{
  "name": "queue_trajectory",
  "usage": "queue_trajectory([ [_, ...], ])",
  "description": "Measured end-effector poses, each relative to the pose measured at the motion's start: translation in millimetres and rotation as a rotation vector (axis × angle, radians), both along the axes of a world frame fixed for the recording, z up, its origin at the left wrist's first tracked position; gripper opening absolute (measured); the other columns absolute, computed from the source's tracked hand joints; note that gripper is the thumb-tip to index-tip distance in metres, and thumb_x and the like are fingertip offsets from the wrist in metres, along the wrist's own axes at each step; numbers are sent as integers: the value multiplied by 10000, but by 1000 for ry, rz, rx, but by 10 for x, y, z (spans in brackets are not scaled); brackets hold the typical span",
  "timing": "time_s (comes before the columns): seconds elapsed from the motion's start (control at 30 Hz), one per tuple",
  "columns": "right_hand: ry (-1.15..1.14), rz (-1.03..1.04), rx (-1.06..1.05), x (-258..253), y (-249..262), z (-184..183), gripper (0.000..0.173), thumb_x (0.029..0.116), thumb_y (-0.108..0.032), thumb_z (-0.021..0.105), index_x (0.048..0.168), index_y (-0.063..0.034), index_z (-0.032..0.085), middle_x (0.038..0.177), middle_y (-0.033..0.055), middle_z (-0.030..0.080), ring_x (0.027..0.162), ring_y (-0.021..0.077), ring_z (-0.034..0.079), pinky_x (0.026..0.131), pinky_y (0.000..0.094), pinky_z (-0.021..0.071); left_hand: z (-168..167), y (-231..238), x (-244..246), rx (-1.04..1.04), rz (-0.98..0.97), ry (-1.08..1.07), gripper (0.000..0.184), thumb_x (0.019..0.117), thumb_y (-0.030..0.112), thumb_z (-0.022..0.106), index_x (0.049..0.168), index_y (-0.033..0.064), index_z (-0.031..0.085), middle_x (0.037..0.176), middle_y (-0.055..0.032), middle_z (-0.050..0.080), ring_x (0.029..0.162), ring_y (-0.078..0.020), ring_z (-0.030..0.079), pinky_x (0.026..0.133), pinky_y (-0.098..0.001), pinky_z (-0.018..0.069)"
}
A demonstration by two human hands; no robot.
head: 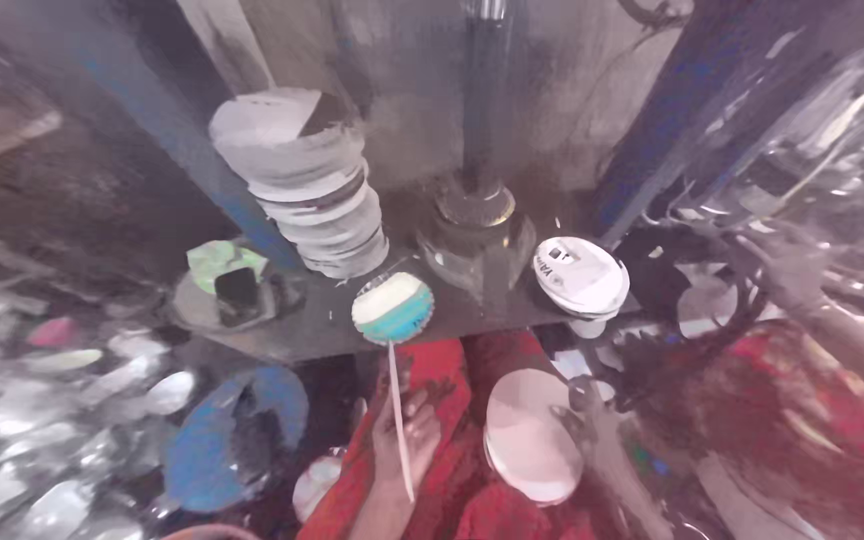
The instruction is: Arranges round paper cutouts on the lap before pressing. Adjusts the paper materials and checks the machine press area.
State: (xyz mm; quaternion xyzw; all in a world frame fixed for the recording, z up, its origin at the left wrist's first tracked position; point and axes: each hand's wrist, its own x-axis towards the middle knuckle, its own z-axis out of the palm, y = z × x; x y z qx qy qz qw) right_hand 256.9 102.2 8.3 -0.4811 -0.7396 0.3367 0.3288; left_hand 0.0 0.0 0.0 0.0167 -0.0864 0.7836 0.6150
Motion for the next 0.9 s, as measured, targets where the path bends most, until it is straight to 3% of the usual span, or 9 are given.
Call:
queue_trajectory([
  [0.1, 261, 1, -223, 33, 31, 77, 414, 936, -59, 605, 1297, 92, 470, 868, -15, 633, 724, -61, 593, 698, 154, 528, -15, 21, 16, 21, 14, 63, 225, 958, 229, 630, 1101, 87, 730, 793, -9, 703, 645, -76, 679, 600, -179, 561],
  [0.3, 617, -80, -507, -6, 68, 74, 672, 1023, -80, 473, 1589, -56, 110, 1362, 139, 555, 1028, 150, 684, 854, 324, 599, 104, -19, 93, -191, 62, 103, 198, 928, 255, 654, 950, 80, 745, 727, -20, 694, 600, -92, 685, 555, -201, 575],
  [0.37, 294, -33, -231, 43, 106, -57, 695, 966, -147, 608, 1530, 97, 282, 1363, 176, 608, 1148, 180, 656, 973, 334, 549, 110, -25, 101, -241, 75, 117, 200, 927, 254, 645, 912, 76, 738, 709, -16, 683, 580, -85, 674, 541, -197, 571],
  [0.4, 28, -5, -119, 81, 124, -82, 650, 940, -219, 671, 1458, 105, 450, 1377, 210, 615, 1237, 300, 611, 1037, 452, 498, 98, -20, 103, -253, 80, 110, 194, 930, 240, 640, 897, 70, 728, 698, -15, 676, 564, -80, 665, 525, -190, 563],
  [0.47, -462, 105, -173, 95, 133, -4, 644, 926, -394, 702, 1442, -39, 552, 1525, 199, 487, 1411, 438, 424, 1099, 625, 371, 13, -7, 78, -180, 49, 76, 161, 930, 196, 652, 945, 52, 723, 723, -21, 683, 567, -77, 663, 529, -181, 558],
  [0.53, -572, 87, -132, 62, 69, -47, 659, 863, -450, 778, 1374, -59, 633, 1491, 195, 534, 1390, 465, 445, 1055, 669, 388, -49, 11, 52, -82, 4, 55, 168, 936, 171, 648, 1024, 43, 711, 770, -25, 695, 595, -81, 672, 557, -182, 564],
  [0.63, -398, 4, -32, 30, 16, -30, 530, 837, -222, 812, 1261, 54, 657, 1270, 299, 625, 1222, 481, 567, 997, 633, 446, -76, 9, 39, -82, 6, 81, 168, 925, 179, 665, 1009, 47, 724, 771, -22, 699, 597, -82, 672, 561, -186, 564],
  [0.77, 98, 42, -65, 79, 23, -37, 340, 915, -120, 662, 1190, 68, 594, 918, 110, 705, 808, 159, 699, 753, 371, 587, 61, 10, 103, -160, 80, 160, 152, 958, 185, 616, 1024, 85, 709, 750, -2, 690, 586, -61, 664, 557, -167, 559],
  [0.9, 407, 21, -317, 28, 9, 19, 445, 996, -46, 501, 1423, 55, 424, 1119, 85, 685, 896, 43, 693, 798, 248, 596, 110, -10, 117, -226, 76, 248, 165, 931, 237, 652, 951, 101, 743, 733, 9, 688, 593, -61, 666, 556, -175, 559],
])
